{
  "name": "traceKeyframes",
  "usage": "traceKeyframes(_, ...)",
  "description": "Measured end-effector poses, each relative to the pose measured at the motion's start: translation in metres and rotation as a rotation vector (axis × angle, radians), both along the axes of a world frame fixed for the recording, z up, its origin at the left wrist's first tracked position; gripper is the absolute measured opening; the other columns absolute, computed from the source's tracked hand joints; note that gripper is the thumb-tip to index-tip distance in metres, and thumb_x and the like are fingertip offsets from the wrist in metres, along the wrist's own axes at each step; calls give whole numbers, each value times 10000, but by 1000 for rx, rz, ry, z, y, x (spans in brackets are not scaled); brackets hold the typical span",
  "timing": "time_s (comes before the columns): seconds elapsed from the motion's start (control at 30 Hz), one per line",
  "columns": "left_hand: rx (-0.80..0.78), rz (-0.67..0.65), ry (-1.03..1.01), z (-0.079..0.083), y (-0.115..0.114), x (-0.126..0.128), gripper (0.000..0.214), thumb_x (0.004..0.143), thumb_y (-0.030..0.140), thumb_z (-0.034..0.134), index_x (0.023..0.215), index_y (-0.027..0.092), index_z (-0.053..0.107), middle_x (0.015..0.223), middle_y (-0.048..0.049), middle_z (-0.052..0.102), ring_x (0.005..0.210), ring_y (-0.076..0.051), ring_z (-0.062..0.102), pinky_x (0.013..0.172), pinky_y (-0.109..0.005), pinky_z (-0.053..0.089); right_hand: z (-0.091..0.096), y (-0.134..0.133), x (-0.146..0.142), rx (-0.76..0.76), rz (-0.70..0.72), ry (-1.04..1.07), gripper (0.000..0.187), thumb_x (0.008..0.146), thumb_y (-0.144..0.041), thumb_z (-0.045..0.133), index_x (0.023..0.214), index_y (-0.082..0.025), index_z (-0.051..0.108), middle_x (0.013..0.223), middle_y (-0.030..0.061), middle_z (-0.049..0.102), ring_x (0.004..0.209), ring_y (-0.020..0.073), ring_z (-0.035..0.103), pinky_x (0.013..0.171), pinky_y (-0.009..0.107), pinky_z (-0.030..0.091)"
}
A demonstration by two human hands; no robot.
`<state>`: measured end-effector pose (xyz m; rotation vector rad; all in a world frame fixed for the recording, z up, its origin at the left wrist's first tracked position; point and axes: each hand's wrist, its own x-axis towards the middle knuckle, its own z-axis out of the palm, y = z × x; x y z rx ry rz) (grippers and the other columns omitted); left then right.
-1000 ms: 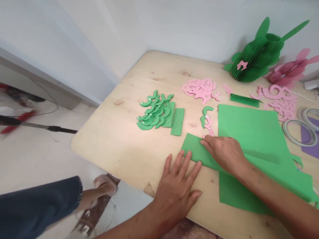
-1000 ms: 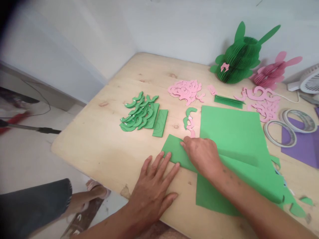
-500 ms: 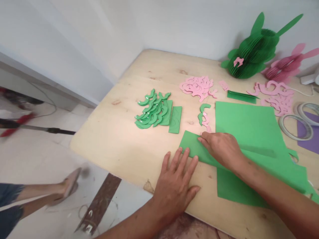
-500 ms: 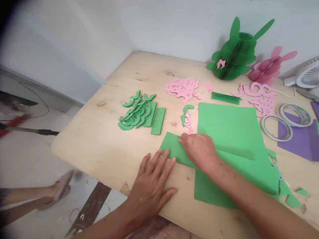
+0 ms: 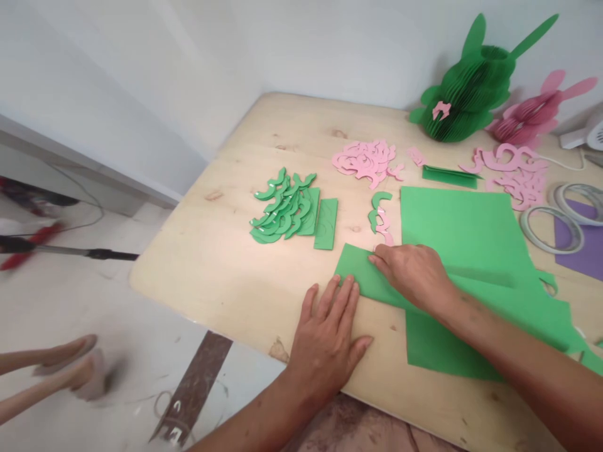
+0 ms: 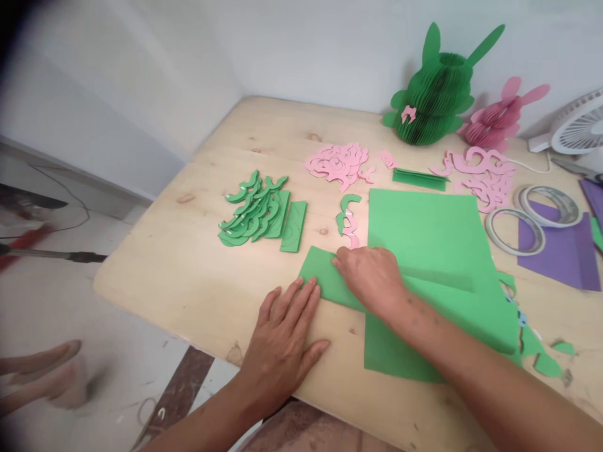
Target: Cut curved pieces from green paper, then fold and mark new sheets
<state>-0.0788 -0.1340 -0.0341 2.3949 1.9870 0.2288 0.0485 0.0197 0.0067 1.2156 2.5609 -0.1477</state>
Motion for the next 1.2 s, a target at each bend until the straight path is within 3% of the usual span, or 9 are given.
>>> traceKeyframes(0.27,3,23,-21,-1,-1,3,626,895,542,398,1383,150,421,1469,-86,391,1368,-282,300,1125,-469,156,0,1,0,-19,7,4,337,968,-348,356,883,-198,646,758,97,718,646,199,660,502,260,268)
traceKeyframes(0.5,-27,67,-37,0,-2,5,670,851,586,457,1415,235,376,1478,-159,352,1366,-318,308,1100,-491,204,0,0,-1,-14,6,-21,339,971,-362,349,886,-198,634,763,100,718,666,212,668,497,262,255)
traceKeyframes(0.77,-43,144,-65,-2,-5,6,674,822,638,466,1416,343,350,1517,-156,267,1379,-370,265,1083,-572,176,0,0,0,-21,8,-17,343,973,-362,335,895,-211,633,775,99,718,685,232,673,495,275,258)
traceKeyframes(0.93,-58,170,-43,-3,-12,-1,719,825,651,438,1427,267,351,1517,-148,275,1387,-371,243,1089,-595,136,-2,1,0,-37,4,-2,340,972,-356,344,885,-198,632,789,110,720,686,224,670,511,270,284)
traceKeyframes(1.1,-42,220,11,3,-15,-7,679,889,548,383,1420,126,353,1503,-133,313,1400,-360,202,1105,-596,90,-2,0,0,-36,6,3,319,968,-344,356,895,-200,631,799,110,723,707,229,672,531,272,310)
traceKeyframes(1.2,-11,101,25,6,-11,2,658,910,517,349,1418,98,339,1506,-104,314,1418,-315,168,1128,-571,43,-1,-1,0,-27,1,3,316,966,-347,359,908,-196,630,804,112,722,724,229,677,532,272,313)
